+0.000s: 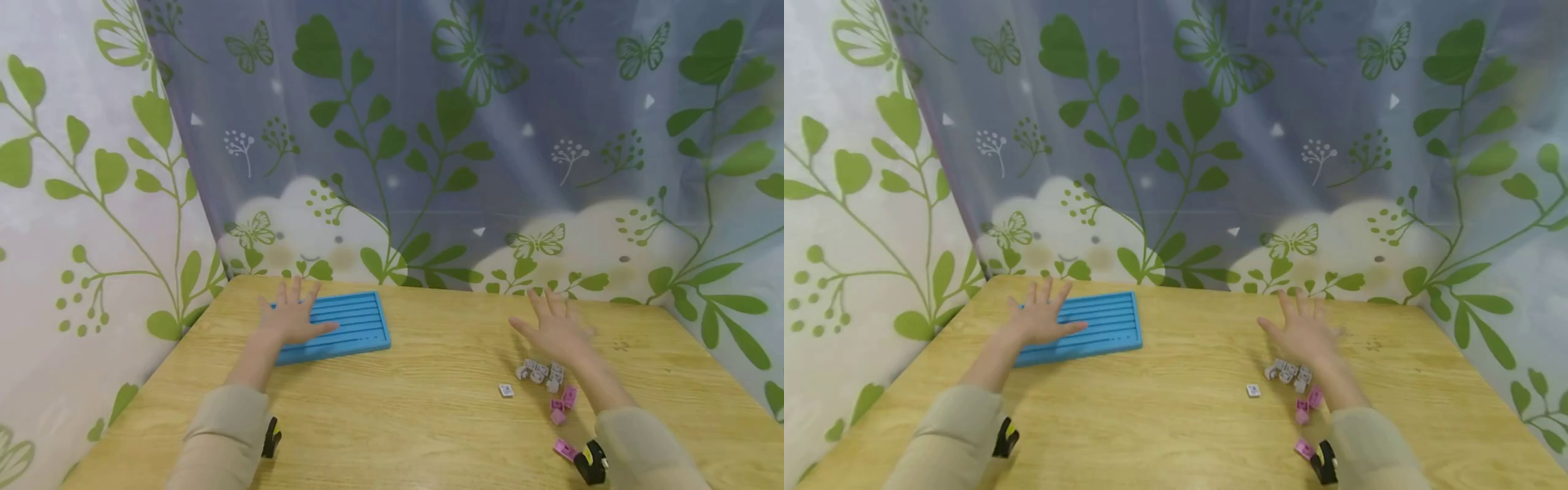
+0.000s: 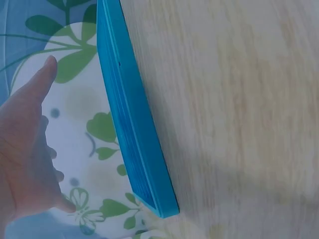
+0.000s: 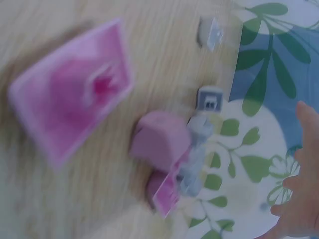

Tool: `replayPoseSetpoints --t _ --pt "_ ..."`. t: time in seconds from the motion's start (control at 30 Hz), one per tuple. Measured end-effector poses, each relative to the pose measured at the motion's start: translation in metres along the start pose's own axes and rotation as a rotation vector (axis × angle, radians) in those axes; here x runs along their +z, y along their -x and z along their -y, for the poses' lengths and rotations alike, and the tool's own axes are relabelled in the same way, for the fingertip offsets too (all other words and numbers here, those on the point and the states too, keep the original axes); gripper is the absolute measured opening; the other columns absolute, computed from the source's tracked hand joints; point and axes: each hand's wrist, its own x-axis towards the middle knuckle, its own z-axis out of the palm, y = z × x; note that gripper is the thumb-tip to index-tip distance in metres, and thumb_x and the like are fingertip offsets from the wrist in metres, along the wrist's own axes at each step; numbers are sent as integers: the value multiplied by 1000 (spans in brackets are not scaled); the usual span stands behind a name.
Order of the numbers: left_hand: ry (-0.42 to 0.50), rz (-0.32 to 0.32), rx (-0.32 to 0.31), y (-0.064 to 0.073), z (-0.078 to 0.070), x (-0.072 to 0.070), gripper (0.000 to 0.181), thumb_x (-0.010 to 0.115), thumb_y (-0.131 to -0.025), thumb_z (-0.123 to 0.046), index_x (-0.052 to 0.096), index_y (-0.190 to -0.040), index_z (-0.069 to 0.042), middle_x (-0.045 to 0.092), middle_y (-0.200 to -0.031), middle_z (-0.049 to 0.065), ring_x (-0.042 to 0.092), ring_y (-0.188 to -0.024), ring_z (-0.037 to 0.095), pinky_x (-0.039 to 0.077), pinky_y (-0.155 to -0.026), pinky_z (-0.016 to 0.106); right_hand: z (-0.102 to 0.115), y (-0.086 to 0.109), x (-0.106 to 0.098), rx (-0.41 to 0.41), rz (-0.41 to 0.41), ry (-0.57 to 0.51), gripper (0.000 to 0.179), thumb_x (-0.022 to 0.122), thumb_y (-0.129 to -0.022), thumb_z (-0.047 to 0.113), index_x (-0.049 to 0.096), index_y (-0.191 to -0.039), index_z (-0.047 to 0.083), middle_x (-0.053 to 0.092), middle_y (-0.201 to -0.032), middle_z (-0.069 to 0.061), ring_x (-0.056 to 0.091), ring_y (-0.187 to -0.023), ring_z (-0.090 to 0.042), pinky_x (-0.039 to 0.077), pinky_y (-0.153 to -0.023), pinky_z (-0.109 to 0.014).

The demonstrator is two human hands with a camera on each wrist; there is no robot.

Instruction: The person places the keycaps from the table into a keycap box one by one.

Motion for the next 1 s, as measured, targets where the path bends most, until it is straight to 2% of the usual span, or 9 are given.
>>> replayPoseSetpoints --t 0.13,0.27,0.4,0.5,0.67,0.73,0.83,0.9,1.0 --pt "8 1 -4 2 3 -6 95 44 -82 -70 6 -150 -15 -7 -151 23 -8 -134 48 0 -93 74 13 -6 0 -34 -1 22 89 29 -87 70 4 -149 12 -4 -150 -24 -8 -130 -55 2 -78 -81" --pt "27 -17 -23 2 8 -10 88 47 -87 -61 13 -149 -9 5 -149 28 2 -133 50 2 -94 74 28 -14 2 -69 -29 46 81 36 -92 60 16 -147 4 16 -146 -29 14 -129 -54 17 -86 -77" --pt "2 -34 -57 1 15 -12 73 49 -92 -47 29 -142 2 29 -140 32 24 -128 49 17 -97 68 46 -23 4 -107 -56 59 64 47 -95 42 35 -137 -5 42 -132 -31 43 -115 -47 39 -85 -60" --pt "15 -58 -83 1 20 -12 54 51 -93 -32 45 -128 8 49 -124 30 47 -112 44 36 -90 58 60 -29 8 -142 -81 36 50 52 -94 29 47 -127 -7 56 -117 -26 57 -100 -38 48 -78 -48" --pt "169 -79 -169 3 33 -13 36 45 -88 -7 51 -116 14 55 -112 31 55 -95 40 45 -80 50 84 -37 20 -230 -139 -19 30 57 -90 15 60 -110 -7 66 -89 -15 63 -77 -25 50 -67 -37" --pt "208 -78 -214 5 39 -11 33 43 -85 -3 53 -112 14 56 -108 30 55 -90 38 47 -77 48 93 -40 25 -252 -148 -27 25 58 -89 12 62 -106 -6 66 -88 -14 63 -76 -24 51 -67 -37" --pt "223 -83 -243 9 48 -6 18 48 -83 -2 57 -93 10 57 -89 22 54 -76 31 47 -67 43 108 -44 35 -271 -156 -36 20 60 -87 9 65 -101 -4 67 -91 -14 64 -81 -25 50 -72 -38" --pt "229 -81 -253 11 53 -2 9 52 -82 -3 56 -82 6 55 -79 17 52 -71 29 46 -63 41 118 -47 40 -250 -112 -64 20 60 -88 10 66 -102 -4 67 -95 -15 63 -86 -28 50 -76 -40" --pt "237 -66 -253 15 58 2 9 54 -81 -3 55 -76 4 54 -75 15 53 -71 29 46 -66 42 129 -50 50 -251 -85 -99 20 60 -88 10 66 -101 -4 67 -94 -14 63 -85 -27 49 -75 -39"
